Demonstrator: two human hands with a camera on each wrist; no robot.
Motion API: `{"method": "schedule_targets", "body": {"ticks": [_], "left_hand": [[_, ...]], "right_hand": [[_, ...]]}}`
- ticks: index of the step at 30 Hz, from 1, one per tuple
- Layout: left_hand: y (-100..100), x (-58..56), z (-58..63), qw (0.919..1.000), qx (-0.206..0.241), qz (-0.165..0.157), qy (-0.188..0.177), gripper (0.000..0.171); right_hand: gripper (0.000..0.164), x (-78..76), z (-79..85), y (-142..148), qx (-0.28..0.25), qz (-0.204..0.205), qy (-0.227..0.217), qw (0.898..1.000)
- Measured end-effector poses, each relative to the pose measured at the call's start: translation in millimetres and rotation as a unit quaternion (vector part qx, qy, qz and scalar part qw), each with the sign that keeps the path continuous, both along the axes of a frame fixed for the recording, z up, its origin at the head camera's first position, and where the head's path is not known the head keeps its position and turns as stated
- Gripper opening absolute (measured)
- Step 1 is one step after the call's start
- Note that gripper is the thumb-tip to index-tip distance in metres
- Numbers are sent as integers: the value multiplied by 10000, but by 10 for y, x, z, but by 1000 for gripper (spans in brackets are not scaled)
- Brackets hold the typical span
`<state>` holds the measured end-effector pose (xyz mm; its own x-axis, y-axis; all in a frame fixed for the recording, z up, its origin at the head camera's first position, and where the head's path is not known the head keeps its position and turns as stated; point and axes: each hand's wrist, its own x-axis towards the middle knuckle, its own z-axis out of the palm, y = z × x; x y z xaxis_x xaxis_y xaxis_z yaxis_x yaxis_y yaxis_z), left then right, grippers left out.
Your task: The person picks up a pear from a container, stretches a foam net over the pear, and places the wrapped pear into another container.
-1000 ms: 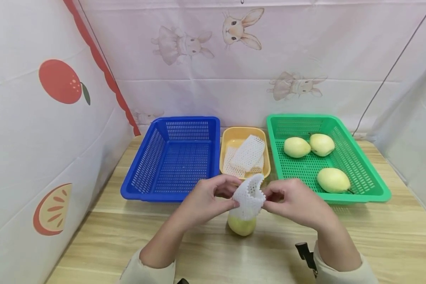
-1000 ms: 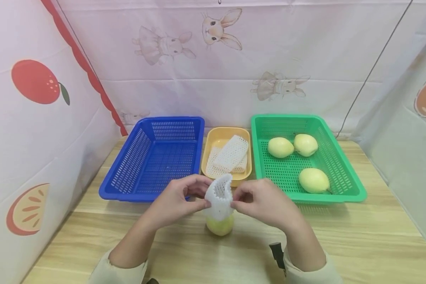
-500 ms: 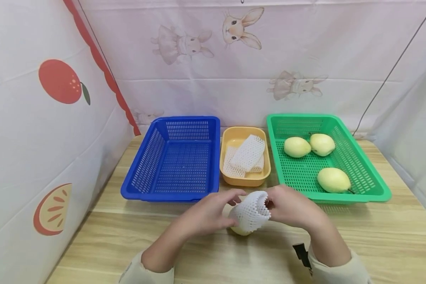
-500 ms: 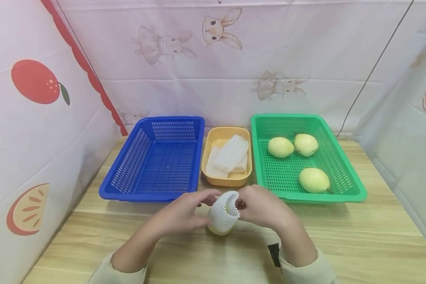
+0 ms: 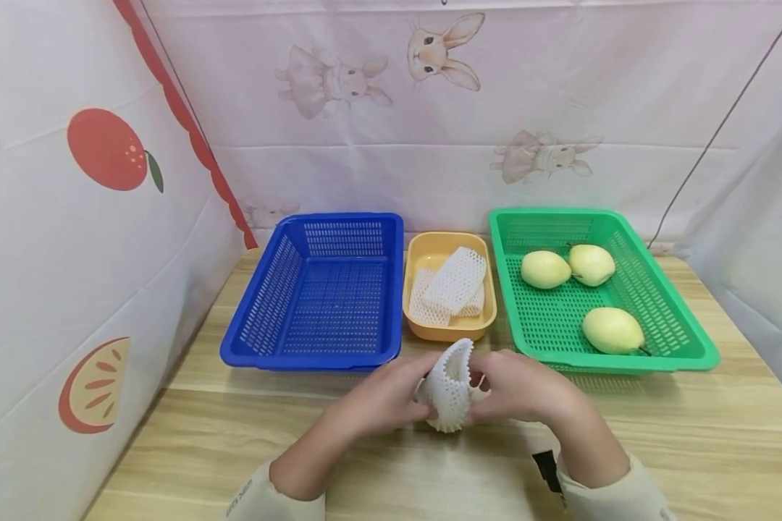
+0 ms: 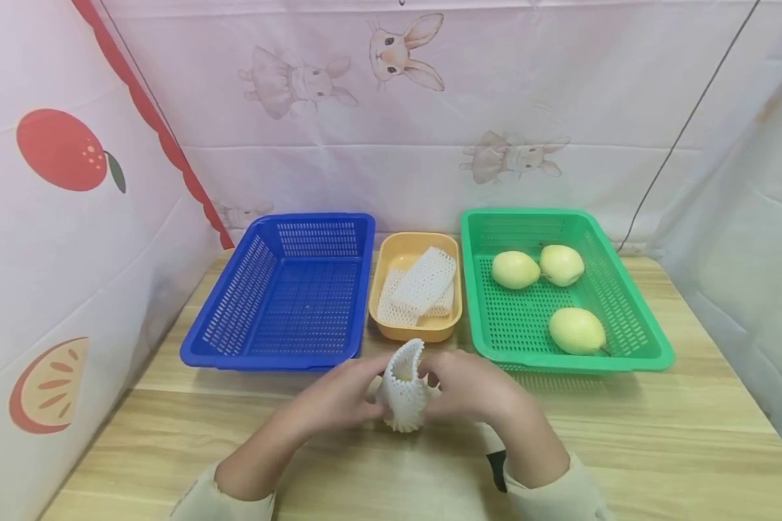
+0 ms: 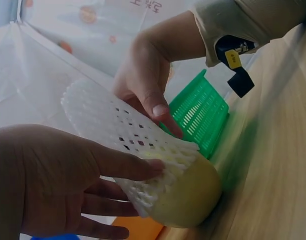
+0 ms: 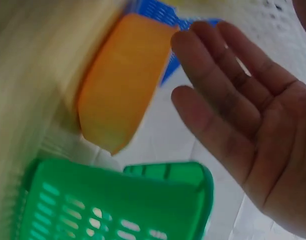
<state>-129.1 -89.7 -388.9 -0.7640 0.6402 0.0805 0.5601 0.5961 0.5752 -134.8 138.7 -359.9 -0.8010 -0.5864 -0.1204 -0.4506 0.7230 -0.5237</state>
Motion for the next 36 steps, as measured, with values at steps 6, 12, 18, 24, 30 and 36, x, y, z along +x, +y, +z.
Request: {"method": "schedule_targets", "body": {"ticks": [6,12,18,24,30,36], "left_hand": [[-14,-22,-53,9997,47,-64,-219,76],[-15,-53,-120,9984,-163,3,-539,80],[-9,-74,-234,9945,-492,173,-908,75],[21,-74,-325,9946,-682,324,-707,68],[35,-8,-212,9962,-417,116,-751,78],[-57,28,167,9613,1808,40,-2080,90]], "right_hand": [[32,-10,-117,-93,-34,-224,-136,9997],[36,-12,-167,-117,154,-427,-389,9982],[37,-22,-233,-156,404,-660,-667,9948],[42,-40,-314,-165,415,-668,-585,9952],[34,-25,-162,-7,-80,167,-702,9974],[35,45,195,206,-1354,538,-983,9844]]}}
